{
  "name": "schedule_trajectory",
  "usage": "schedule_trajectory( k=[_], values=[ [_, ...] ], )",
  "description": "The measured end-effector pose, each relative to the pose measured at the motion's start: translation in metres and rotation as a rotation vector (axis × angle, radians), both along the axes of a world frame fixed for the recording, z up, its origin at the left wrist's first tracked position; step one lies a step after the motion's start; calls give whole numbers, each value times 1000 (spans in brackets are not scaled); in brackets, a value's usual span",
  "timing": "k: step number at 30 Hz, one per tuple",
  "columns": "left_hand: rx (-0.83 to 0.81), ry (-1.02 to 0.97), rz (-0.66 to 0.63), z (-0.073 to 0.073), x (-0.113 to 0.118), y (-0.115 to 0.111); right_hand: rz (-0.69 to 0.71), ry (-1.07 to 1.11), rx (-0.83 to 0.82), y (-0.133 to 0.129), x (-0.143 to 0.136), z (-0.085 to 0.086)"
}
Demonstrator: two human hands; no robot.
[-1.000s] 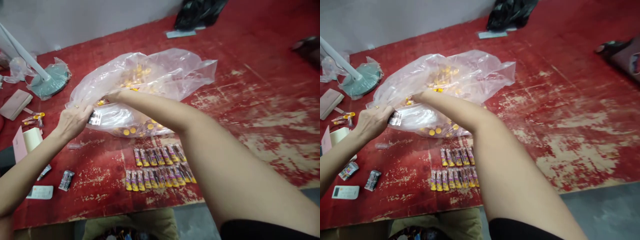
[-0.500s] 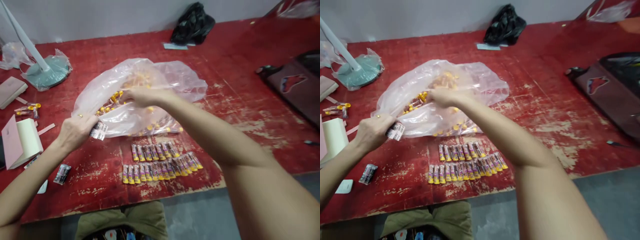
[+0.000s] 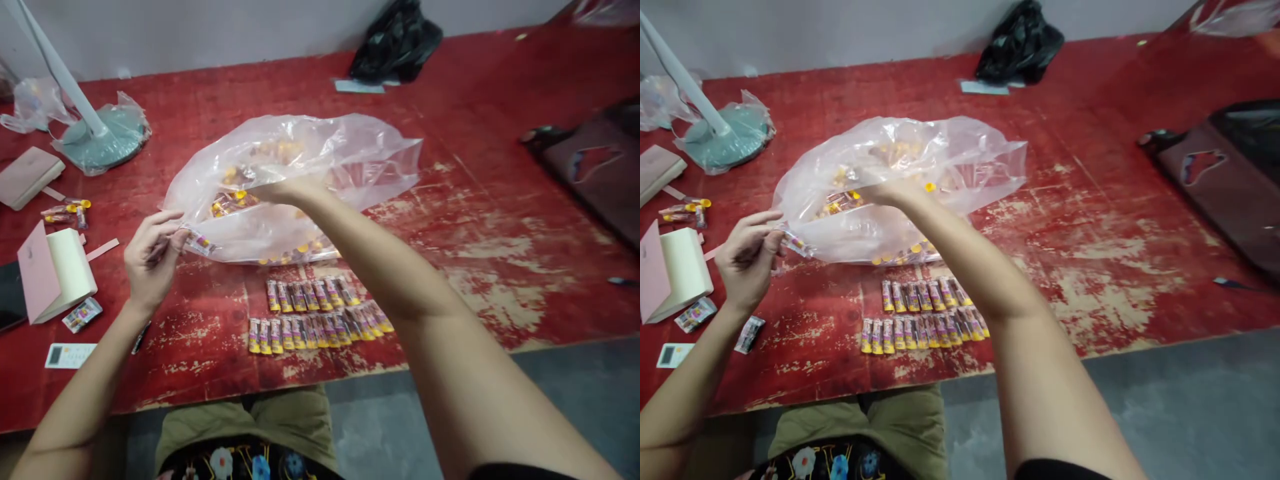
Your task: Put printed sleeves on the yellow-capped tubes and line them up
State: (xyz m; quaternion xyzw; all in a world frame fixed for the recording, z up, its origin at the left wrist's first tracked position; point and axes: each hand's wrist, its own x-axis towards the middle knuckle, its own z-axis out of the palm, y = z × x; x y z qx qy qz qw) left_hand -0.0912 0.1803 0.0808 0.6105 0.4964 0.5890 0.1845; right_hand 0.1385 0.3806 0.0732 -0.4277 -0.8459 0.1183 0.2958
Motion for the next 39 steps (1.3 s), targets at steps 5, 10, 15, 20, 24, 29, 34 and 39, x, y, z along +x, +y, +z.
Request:
schedule_trajectory(
  k=[5,10,15,20,24,29,34,39],
  values=[
    [-329,-797,-100,-8,55,-49,23,439,-277,-119,68,52],
    [-454,-978,-71,-23,99,-97,-55,723,-324,-250,77,28],
    [-493,-997,-28,-28,109,-136,-111,879,-212,-341,67,-16],
    [-485,-969,-68,-27,112,-156,-124,953,-134,-381,45,-29],
    [-521,-976,-156,-21,117,-171,-168,908,34,-397,42,-27],
    [-576,-973,-200,-9,120,-194,-136,820,0,-423,47,-26],
    [-601,-961,-210,-7,118,-201,-100,784,-50,-431,43,-29],
    [-687,-954,-280,-9,116,-206,-32,801,48,-428,42,-34]
  ],
)
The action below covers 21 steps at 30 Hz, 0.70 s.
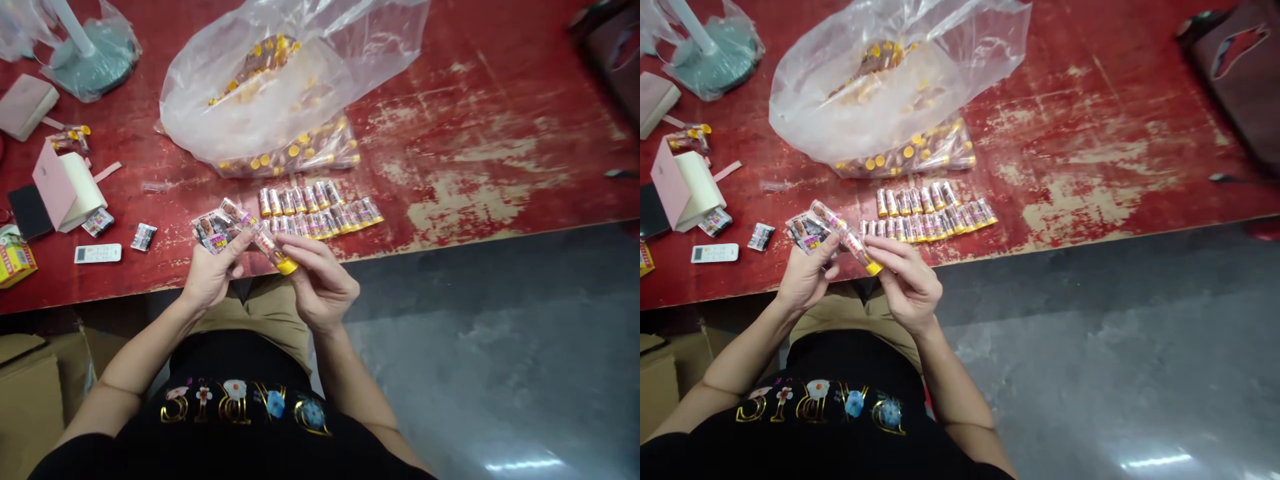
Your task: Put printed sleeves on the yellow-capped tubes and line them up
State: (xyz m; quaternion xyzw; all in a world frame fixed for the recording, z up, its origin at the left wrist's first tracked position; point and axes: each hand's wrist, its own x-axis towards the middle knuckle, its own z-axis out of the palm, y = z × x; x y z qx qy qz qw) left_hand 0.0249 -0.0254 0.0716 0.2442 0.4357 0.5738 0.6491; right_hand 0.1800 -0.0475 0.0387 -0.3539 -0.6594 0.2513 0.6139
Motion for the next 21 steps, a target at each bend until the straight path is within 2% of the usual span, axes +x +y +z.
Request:
schedule_trajectory(
  k=[6,11,17,21],
  values=[
    [68,83,-75,-4,2,-10,3,-22,-6,-2,-5,-5],
    [89,129,-91,-10,10,-17,-154,63,1,-3,-11,-4],
    [142,204,2,-10,21,-28,-246,53,-24,-9,-10,-5],
    [172,220,7,-11,27,-29,-291,32,-2,-9,-10,-5]
  ],
)
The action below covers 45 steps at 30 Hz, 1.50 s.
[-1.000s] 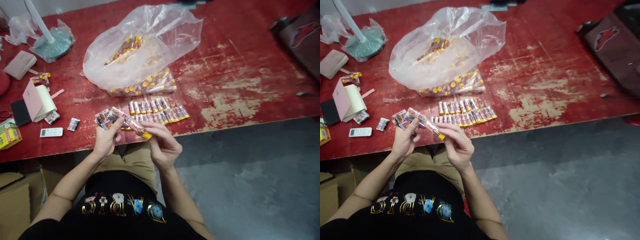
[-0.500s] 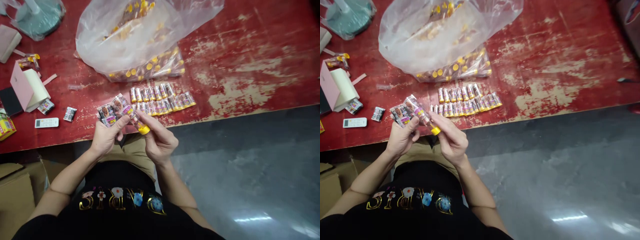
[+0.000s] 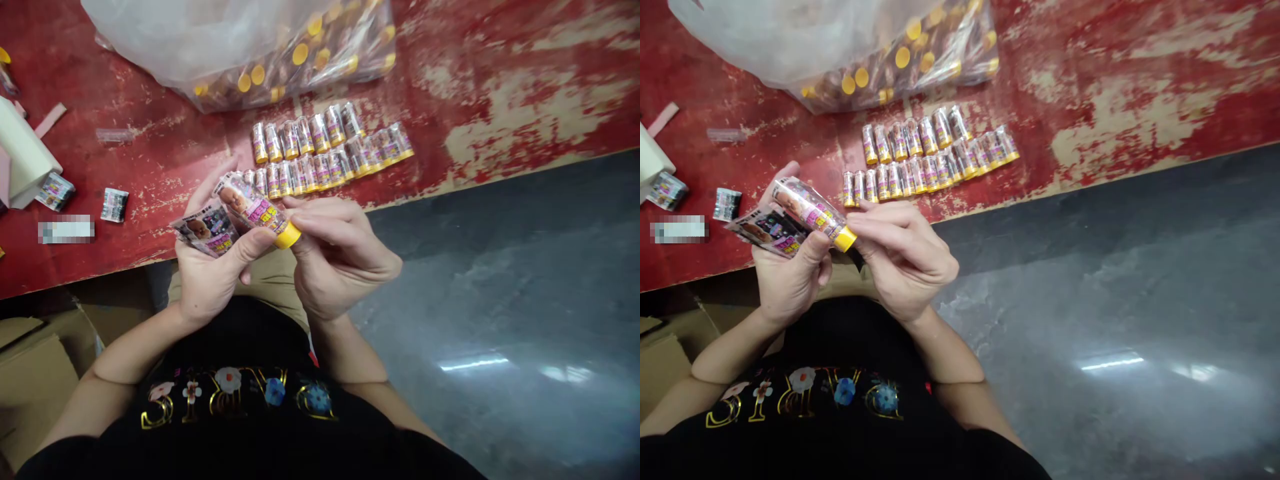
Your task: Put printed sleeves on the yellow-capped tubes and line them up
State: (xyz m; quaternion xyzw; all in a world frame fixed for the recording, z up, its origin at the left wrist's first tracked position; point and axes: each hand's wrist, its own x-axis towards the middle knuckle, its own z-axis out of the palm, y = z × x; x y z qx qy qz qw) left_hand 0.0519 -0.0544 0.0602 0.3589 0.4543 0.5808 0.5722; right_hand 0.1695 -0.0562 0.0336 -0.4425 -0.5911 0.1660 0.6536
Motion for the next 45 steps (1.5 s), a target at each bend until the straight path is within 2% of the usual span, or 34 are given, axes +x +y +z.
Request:
schedule_trajectory(
  k=[5,11,14,18,26,29,31,33,36,38,41,43,45],
  values=[
    [21,-21,37,-8,6,3,-15,44,10,4,-1,-3],
    [-14,-46,20,-16,3,8,-4,45,-120,7,-3,-9],
    [-41,-84,22,-25,0,13,-37,-12,-114,11,-5,-13],
    [-113,-120,41,-39,-7,20,-13,-19,-122,20,-10,-20],
    [-234,-209,56,-58,-22,37,59,-60,-306,37,-22,-35],
    [-261,-202,22,-65,-33,50,-17,-158,-220,60,-19,-40],
    [-291,-224,21,-68,-43,59,-79,-260,-113,85,-12,-47],
    [-337,-270,44,-71,-54,67,-81,-402,-57,114,-2,-59],
    [-392,-336,66,-76,-68,74,-1,-604,-159,146,13,-81],
    [-383,-365,63,-78,-72,76,40,-701,-235,150,21,-89],
    [-345,-392,19,-76,-71,76,70,-720,-240,133,20,-80],
    [-327,-418,-51,-72,-67,74,88,-569,-249,116,10,-62],
    [-308,-440,-122,-67,-62,71,163,-394,-302,105,-4,-42]
  ],
)
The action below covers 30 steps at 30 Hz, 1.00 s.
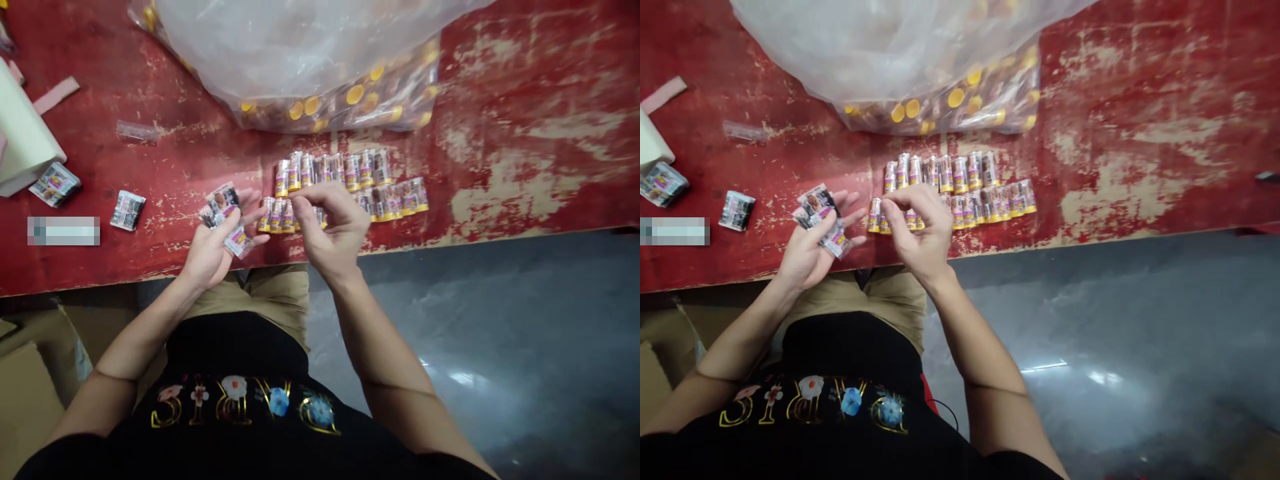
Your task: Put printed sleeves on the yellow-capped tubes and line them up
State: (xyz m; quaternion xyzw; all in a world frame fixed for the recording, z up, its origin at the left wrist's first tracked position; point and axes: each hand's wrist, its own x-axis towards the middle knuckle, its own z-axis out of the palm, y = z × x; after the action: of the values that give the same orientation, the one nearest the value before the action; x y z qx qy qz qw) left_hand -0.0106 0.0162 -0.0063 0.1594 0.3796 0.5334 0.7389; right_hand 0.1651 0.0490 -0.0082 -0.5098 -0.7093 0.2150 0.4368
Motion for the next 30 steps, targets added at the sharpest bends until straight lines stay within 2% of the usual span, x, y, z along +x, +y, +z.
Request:
schedule_trajectory(
  k=[3,5,8,10,15,19,23,27,30],
  values=[
    [20,12,-66,8,6,-8,193,130,-159,0,-18,19],
    [23,50,-79,12,8,-15,309,159,-226,5,-22,24],
    [40,113,-74,17,12,-24,377,166,-216,6,-21,26],
    [55,159,-49,18,15,-29,371,145,-147,1,-19,28],
    [129,172,47,26,17,-33,224,236,11,-11,-8,42],
    [218,203,149,37,17,-29,340,207,-58,-10,7,59],
    [330,299,214,42,32,-27,451,106,-80,-13,12,73],
    [288,280,368,44,48,-28,418,252,-118,-18,9,71],
    [225,242,378,50,47,-29,352,282,-83,-17,11,66]
  ],
)
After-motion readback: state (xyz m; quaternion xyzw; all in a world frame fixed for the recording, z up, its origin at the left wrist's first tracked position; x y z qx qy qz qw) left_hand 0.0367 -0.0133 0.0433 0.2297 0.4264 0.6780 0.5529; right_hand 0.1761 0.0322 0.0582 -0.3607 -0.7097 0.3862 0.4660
